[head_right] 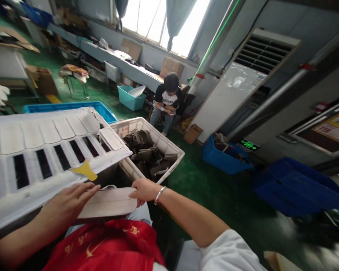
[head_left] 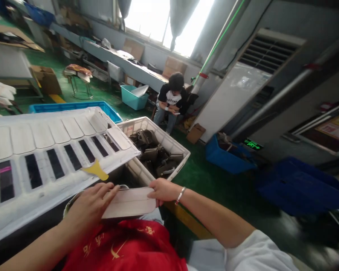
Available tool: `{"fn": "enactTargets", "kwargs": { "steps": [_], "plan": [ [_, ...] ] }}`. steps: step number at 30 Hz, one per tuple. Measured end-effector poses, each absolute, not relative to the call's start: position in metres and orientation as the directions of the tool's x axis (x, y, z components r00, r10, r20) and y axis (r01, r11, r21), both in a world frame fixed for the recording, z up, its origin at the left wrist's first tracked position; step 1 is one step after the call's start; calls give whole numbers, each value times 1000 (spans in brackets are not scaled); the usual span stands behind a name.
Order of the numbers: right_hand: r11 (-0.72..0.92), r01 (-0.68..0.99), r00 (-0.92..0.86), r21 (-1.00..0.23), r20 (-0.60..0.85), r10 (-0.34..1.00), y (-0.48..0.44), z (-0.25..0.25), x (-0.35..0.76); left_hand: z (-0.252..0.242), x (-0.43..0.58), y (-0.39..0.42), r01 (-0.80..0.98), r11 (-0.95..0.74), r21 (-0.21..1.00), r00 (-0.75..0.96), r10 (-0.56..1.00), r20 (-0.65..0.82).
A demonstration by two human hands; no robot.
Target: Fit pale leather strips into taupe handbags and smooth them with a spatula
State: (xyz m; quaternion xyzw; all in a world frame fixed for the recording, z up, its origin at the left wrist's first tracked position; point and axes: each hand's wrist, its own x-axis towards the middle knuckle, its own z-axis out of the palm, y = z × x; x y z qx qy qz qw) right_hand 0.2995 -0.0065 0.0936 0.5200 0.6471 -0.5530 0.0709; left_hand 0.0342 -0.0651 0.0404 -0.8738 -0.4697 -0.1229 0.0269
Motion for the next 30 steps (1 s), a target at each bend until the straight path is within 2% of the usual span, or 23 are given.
{"fn": "enactTargets", "kwargs": {
  "steps": [3, 7, 9, 11, 13, 16, 20, 22, 27, 30],
  "plan": [
    [-191, 743, -419, -642, -667, 617, -7, 90, 295, 41, 67, -66, 627, -734, 263, 721, 674, 163],
    [-546, 510, -446, -665, -747, 493, -5, 92, 311, 37, 83, -63, 563, -736, 375, 782, 621, 44],
    [-607, 451, -417, -654, -756, 505, -6, 88, 326, 36, 80, -61, 564, -718, 407, 788, 616, -4],
    [-580, 511, -373, -634, -772, 515, -10, 80, 337, 35, 77, -59, 554, -713, 430, 798, 602, -30],
    [-556, 580, -391, -596, -802, 453, -13, 71, 342, 36, 76, -57, 544, -710, 446, 806, 590, -44],
    [-573, 550, -478, -608, -791, 381, -13, 60, 340, 37, 76, -52, 536, -686, 492, 805, 591, -52],
    [-648, 370, -540, -666, -722, 433, -8, 51, 340, 38, 68, -47, 531, -605, 593, 780, 623, -63],
    [-648, 342, -531, -681, -708, 465, -10, 48, 344, 39, 61, -46, 547, -536, 643, 743, 664, -79],
    [-519, 428, -547, -740, -669, 503, -25, 50, 347, 40, 50, -47, 521, -415, 746, 690, 720, -81],
    [-425, 465, -566, -777, -630, 532, -30, 56, 343, 43, 49, -47, 523, -424, 739, 700, 708, -89]
  ]
}}
